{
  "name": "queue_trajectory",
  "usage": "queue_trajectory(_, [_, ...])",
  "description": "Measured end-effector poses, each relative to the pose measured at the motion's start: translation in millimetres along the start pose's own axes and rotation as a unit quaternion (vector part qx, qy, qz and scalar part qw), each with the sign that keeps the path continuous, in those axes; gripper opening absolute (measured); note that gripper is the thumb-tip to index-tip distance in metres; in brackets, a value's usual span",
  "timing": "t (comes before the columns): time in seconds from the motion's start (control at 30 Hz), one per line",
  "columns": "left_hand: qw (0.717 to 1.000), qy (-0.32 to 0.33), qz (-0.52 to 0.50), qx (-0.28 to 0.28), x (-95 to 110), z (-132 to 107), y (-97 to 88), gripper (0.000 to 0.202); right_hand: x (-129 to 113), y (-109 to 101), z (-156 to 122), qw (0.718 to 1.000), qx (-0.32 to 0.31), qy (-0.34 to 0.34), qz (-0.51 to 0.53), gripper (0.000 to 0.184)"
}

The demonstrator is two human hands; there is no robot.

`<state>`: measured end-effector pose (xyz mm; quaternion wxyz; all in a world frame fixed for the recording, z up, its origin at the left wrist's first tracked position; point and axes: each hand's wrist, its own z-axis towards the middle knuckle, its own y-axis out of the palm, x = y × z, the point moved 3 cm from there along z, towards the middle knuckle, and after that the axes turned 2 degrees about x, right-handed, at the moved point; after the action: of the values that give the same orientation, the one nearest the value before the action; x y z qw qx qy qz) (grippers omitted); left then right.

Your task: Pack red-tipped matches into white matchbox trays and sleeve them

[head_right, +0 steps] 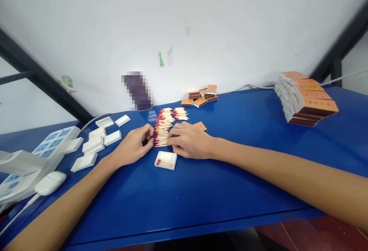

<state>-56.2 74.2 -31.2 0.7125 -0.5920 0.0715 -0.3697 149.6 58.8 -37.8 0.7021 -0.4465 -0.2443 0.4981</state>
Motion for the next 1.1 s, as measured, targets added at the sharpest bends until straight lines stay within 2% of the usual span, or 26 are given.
queue_trajectory(0.27, [1.000, 0.002, -0.016, 0.012, -0.8, 0.1, 0.7, 0.003, -0.6, -1.1, -0.2, 1.000, -0.028, 0.004, -0.013, 0.028])
queue_trajectory(0.6, [0.998, 0.049, -0.018, -0.043, -0.4, -2.7, -8.4, 0.014, 1.6, 1.1, -2.9, 1.000, -0.012, 0.015, -0.009, 0.027])
queue_trajectory(0.87, [0.998, 0.044, 0.004, -0.043, -3.3, -2.0, -5.5, 0.019, 1.9, 1.5, -2.8, 1.000, -0.009, 0.019, -0.005, 0.030])
queue_trajectory(1.1, [0.997, 0.043, 0.022, -0.057, -2.3, -0.2, -3.0, 0.023, 1.6, 1.1, -0.7, 0.996, -0.082, 0.013, -0.030, 0.038])
